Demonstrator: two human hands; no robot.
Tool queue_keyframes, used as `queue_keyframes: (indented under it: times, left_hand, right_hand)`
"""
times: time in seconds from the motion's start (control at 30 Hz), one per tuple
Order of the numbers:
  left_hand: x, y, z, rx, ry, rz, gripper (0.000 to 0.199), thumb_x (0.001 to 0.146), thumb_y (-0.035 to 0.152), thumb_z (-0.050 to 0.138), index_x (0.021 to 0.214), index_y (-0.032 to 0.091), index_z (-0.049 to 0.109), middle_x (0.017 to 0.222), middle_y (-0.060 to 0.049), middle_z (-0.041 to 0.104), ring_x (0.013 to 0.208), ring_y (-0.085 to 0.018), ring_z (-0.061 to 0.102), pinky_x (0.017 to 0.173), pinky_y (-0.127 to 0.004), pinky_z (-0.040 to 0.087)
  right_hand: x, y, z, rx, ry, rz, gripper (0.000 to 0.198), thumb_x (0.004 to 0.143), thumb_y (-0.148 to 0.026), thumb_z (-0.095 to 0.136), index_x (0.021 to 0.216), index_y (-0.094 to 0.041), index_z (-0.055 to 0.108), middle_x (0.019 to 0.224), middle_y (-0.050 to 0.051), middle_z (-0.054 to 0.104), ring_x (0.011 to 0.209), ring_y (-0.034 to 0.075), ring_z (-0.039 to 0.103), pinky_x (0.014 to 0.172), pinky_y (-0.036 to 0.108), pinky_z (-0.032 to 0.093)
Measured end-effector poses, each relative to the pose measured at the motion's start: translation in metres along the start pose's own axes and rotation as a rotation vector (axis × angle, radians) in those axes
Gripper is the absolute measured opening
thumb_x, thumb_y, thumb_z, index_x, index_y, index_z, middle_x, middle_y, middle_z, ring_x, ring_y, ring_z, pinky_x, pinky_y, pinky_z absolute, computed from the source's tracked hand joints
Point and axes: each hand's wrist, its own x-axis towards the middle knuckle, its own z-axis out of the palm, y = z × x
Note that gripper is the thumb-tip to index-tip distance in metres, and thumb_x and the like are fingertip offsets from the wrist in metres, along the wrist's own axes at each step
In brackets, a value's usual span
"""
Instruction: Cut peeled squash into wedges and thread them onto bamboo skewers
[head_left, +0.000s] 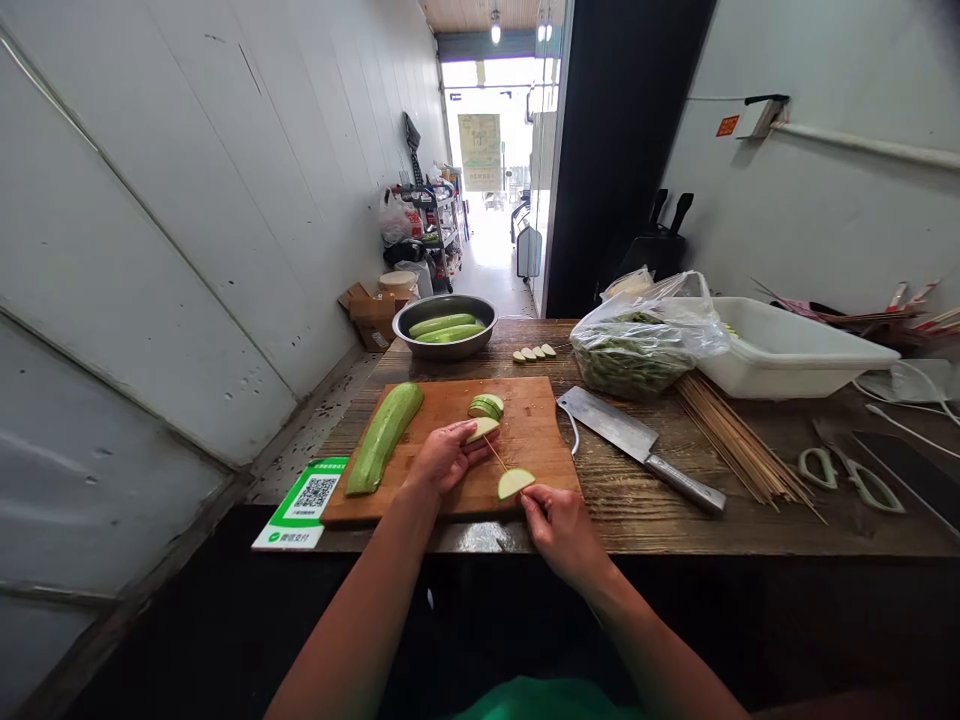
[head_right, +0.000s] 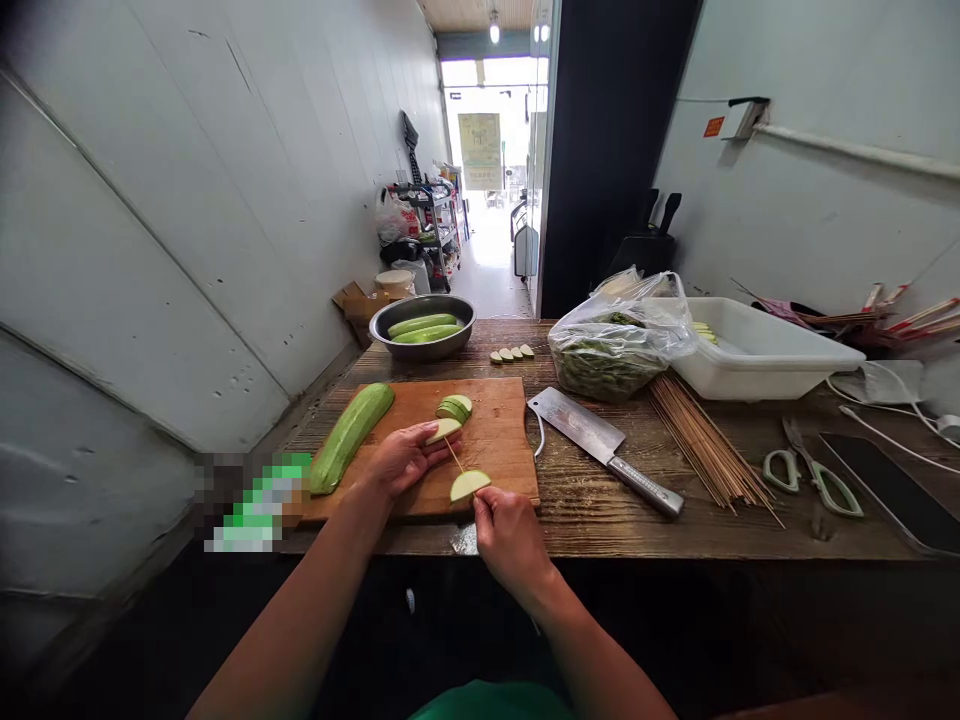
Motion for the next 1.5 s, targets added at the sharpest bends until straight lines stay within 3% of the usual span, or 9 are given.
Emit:
queue_keyframes:
  times: [0.47, 0.77, 0.97, 1.13, 1.33, 1.5]
  left_hand:
    - [-0.003, 0.0, -0.001, 0.004, -0.008, 0.01, 0.012, 0.076, 0.008, 0.05, 0.084, 0.006, 0.059, 0.085, -0.015, 0.066, 0.084, -0.024, 0.063, 0.083, -0.043, 0.049]
    - [-0.009, -0.004, 0.006, 0.021, -0.041, -0.059, 0.015, 0.077, 0.008, 0.05, 0.086, 0.005, 0.061, 0.084, -0.016, 0.067, 0.082, -0.023, 0.064, 0.078, -0.036, 0.05]
    - [-0.012, -0.006, 0.01, 0.025, -0.027, -0.03, 0.014, 0.078, 0.01, 0.05, 0.086, 0.006, 0.061, 0.089, -0.016, 0.066, 0.086, -0.023, 0.063, 0.078, -0.035, 0.05]
    - [-0.016, -0.006, 0.015, 0.031, -0.04, -0.015, 0.018, 0.082, 0.02, 0.049, 0.087, 0.007, 0.06, 0.089, -0.016, 0.066, 0.085, -0.024, 0.063, 0.074, -0.035, 0.052]
    - [-0.017, -0.012, 0.026, -0.144, 0.0, 0.01, 0.026, 0.087, 0.029, 0.039, 0.088, 0.009, 0.056, 0.087, -0.014, 0.065, 0.088, -0.025, 0.063, 0.074, -0.038, 0.052]
    - [-0.018, -0.015, 0.028, -0.186, -0.042, 0.045, 0.023, 0.086, 0.024, 0.042, 0.094, 0.008, 0.056, 0.093, -0.014, 0.064, 0.092, -0.024, 0.061, 0.081, -0.039, 0.049]
  right_hand:
    - [0.01, -0.003, 0.011, -0.025, 0.043, -0.017, 0.026, 0.083, -0.017, 0.04, 0.063, -0.016, 0.057, 0.058, 0.003, 0.059, 0.054, 0.013, 0.053, 0.053, 0.021, 0.032]
    - [0.019, -0.003, 0.02, -0.091, 0.079, -0.018, 0.026, 0.083, -0.017, 0.04, 0.063, -0.016, 0.056, 0.057, 0.003, 0.059, 0.052, 0.013, 0.053, 0.052, 0.021, 0.031]
    - [0.024, -0.004, 0.019, -0.094, 0.091, -0.017, 0.024, 0.083, -0.016, 0.04, 0.068, -0.016, 0.058, 0.061, 0.004, 0.061, 0.056, 0.013, 0.055, 0.054, 0.021, 0.033]
    - [0.022, -0.004, 0.016, -0.128, 0.126, -0.028, 0.023, 0.084, -0.017, 0.04, 0.068, -0.016, 0.057, 0.061, 0.003, 0.06, 0.056, 0.013, 0.055, 0.054, 0.02, 0.033]
    - [0.017, -0.004, 0.019, -0.169, 0.148, -0.076, 0.023, 0.083, -0.015, 0.04, 0.066, -0.016, 0.055, 0.061, 0.003, 0.06, 0.056, 0.013, 0.055, 0.054, 0.021, 0.031]
    - [0.017, -0.005, 0.018, -0.157, 0.13, -0.071, 0.023, 0.084, -0.015, 0.04, 0.066, -0.016, 0.055, 0.062, 0.004, 0.061, 0.057, 0.014, 0.056, 0.055, 0.021, 0.031]
